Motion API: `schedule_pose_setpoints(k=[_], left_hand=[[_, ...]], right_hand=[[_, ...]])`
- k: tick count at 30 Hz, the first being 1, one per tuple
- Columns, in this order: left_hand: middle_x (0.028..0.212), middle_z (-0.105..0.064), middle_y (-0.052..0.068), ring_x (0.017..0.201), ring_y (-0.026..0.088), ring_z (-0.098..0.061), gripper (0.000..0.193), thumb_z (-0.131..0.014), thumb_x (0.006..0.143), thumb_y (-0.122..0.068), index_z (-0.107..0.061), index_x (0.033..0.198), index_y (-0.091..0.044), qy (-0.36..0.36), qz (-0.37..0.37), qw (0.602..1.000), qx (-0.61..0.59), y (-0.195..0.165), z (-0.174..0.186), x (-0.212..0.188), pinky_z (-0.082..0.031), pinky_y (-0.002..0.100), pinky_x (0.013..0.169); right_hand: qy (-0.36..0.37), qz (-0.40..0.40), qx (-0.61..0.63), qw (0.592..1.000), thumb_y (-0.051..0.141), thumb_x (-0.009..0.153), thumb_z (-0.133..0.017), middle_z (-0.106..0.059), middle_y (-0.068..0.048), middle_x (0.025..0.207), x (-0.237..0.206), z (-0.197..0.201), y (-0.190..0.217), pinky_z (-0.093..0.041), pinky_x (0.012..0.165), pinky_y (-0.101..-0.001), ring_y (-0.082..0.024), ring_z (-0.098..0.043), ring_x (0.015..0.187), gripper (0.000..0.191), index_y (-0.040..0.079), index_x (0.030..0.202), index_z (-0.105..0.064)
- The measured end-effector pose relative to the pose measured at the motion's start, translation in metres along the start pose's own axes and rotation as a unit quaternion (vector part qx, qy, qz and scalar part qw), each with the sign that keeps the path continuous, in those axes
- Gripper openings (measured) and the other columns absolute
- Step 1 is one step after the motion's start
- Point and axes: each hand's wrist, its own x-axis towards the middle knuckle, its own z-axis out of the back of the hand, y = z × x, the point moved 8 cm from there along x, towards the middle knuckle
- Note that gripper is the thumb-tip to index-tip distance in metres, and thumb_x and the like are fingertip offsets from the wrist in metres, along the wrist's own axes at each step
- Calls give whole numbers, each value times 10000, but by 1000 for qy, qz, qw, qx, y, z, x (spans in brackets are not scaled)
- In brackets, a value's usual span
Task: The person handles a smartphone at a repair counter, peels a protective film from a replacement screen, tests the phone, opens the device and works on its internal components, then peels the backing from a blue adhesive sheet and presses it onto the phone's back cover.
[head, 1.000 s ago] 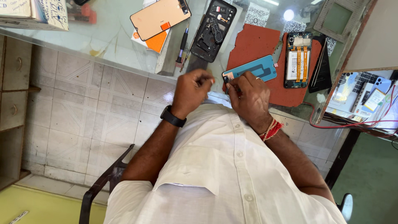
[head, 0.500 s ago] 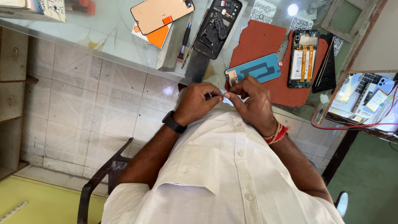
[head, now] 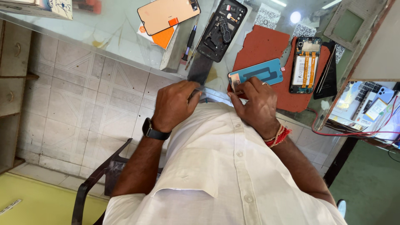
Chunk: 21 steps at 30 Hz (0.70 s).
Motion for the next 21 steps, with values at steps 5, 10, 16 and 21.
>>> schedule_pose_setpoints(k=[5, 10, 16, 21], left_hand=[[845, -708, 125, 737, 322, -676, 188, -789, 876, -186, -727, 951, -25, -11, -3, 999, -40, -10, 0, 14, -520, 443, 621], [849, -719, 144, 695, 271, -704, 191, -781, 893, -160, -727, 994, -9, -21, 27, 992, -125, -9, -10, 27, -530, 382, 599], [764, -747, 114, 633, 151, -711, 273, -710, 980, -266, -723, 1001, 6, 93, 157, 914, -363, 1, -65, 56, -553, 279, 534], [774, -746, 110, 610, 152, -735, 340, -655, 985, -303, -696, 1024, 32, 281, 256, 778, -500, -25, -134, 65, -619, 276, 503]], right_hand=[[2, 2, -49, 999, 139, 827, -864, -600, -74, 821, 10, -4, 6, -458, 574, -386, -222, -585, 647, 195, 53, 852, -690], [-13, -6, -43, 999, 89, 831, -825, -575, -80, 821, 12, 4, 8, -461, 604, -394, -248, -592, 685, 151, 48, 854, -682], [-18, 10, -32, 999, 63, 853, -810, -582, -53, 829, 4, 37, 20, -456, 723, -420, -242, -597, 760, 132, 54, 884, -682], [-1, 12, -76, 997, 81, 813, -815, -636, -43, 872, -15, 66, 27, -411, 753, -412, -228, -586, 806, 149, 66, 913, -705]])
